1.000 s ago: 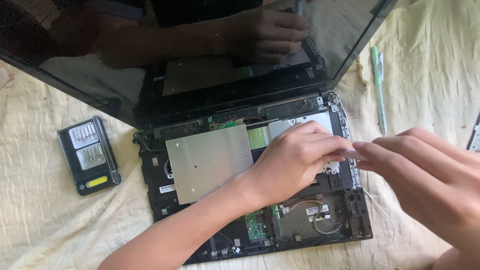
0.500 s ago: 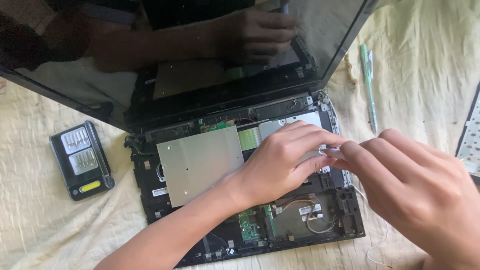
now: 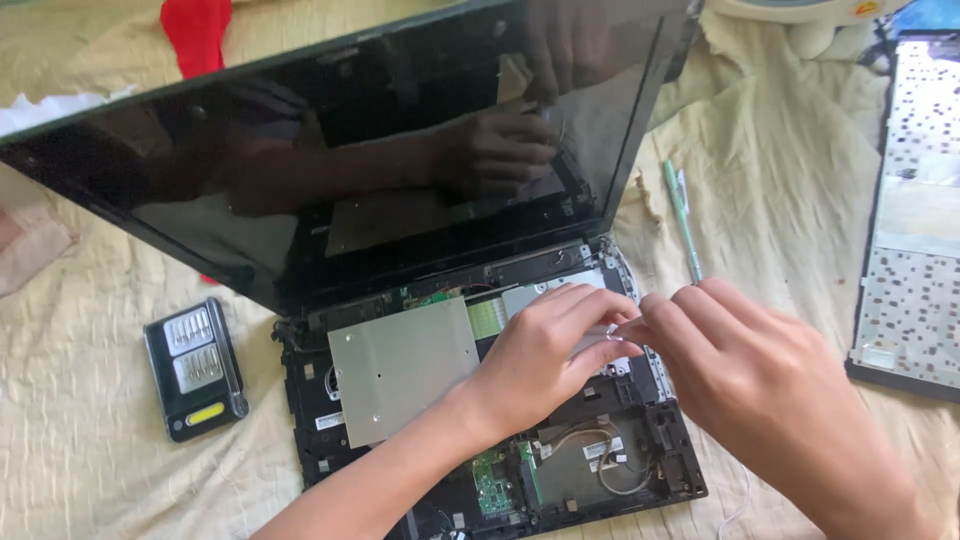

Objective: Securing internal components of a laptop using a precision screwdriver.

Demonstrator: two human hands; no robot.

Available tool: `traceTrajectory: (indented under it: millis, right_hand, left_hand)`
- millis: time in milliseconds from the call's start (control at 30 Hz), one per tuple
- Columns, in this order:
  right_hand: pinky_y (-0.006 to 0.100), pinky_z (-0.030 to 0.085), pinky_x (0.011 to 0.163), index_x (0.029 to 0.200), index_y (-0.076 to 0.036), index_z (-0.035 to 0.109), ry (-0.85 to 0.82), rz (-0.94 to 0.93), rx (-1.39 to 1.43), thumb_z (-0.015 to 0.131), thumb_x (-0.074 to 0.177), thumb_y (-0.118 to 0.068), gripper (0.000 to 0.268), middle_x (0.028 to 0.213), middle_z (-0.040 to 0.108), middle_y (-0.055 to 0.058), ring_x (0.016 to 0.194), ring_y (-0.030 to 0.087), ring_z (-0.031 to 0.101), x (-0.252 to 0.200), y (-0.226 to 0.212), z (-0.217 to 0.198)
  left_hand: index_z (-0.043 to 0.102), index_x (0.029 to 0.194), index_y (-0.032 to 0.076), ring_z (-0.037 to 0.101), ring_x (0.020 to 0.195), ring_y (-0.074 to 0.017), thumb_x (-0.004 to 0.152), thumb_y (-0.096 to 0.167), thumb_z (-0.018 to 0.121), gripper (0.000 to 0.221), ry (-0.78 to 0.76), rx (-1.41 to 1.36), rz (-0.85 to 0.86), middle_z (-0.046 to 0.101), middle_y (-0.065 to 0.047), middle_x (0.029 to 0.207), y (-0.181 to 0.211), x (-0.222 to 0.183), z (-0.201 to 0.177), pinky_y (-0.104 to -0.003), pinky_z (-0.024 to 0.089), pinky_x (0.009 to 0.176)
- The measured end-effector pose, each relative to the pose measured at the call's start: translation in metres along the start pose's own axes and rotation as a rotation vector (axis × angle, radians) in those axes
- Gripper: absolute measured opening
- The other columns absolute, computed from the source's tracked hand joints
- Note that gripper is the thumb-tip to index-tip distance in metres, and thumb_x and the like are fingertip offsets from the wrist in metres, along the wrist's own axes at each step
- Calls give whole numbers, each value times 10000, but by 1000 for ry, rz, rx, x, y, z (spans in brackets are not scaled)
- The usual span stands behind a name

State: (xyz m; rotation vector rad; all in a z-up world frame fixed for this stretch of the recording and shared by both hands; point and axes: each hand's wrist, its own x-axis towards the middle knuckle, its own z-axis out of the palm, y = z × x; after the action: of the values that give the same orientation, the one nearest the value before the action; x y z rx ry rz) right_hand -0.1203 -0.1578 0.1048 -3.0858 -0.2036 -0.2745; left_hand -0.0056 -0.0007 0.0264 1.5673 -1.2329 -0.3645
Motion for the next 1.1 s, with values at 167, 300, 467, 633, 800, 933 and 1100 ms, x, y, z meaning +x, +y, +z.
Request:
traceTrajectory:
  millis: [167,300,467,633,800,933,1100]
  right_hand:
    - [416,432,530,866,-107,520,23,-7,44,568,995,17,186,734,484,25,653,228,488,1,2,-2]
    - [400,445,541,876,-87,537,45,-35,71,576,997,2,156,756,487,31,680,219,483,-2,1,0]
    - [394,432,502,867,-93,530,67,-56,46,571,1022,-34,171,744,476,29,667,208,468,-1,0,2]
    - [400,412,520,898,-87,516,76,-18,124,617,1050,-153,193,738,497,37,636,212,465,3,5,3]
    - [363,538,611,1162,-36,647,87,-104,418,655,967,-129,216,917,653,62,735,212,636,3,23,4]
    - [358,489,602,1143,-63,671,83,-83,515,609,985,-104,174,903,645,61,709,234,617,4,30,6]
    - [367,492,609,1102,-29,636,106,-75,508,606,990,-84,128,881,619,72,699,245,601,4,28,12]
  left_hand:
    - [611,1064,40,667,953,-245,928,67,750,196,19,17,-47,669,-94,1002,3,3,-1,-334,506,838]
    - [625,1048,32,670,925,-234,936,78,738,166,32,4,-51,673,-94,984,12,4,1,-333,539,839]
    - [619,1042,39,656,880,-239,903,4,752,195,87,5,-38,661,-95,954,5,3,2,-335,518,807]
    - [656,1028,30,669,860,-217,948,71,725,114,92,-39,-45,684,-90,965,0,1,4,-325,533,788]
    - [671,1039,6,684,909,-243,940,33,716,112,91,-35,-27,700,-113,988,-4,-1,5,-349,551,812]
    - [669,1067,8,678,911,-244,950,23,712,126,84,-37,-13,702,-110,995,-3,-1,5,-354,548,828]
    - [634,1096,17,653,933,-271,991,74,655,121,35,-21,-16,674,-115,1018,2,0,1,-363,511,837]
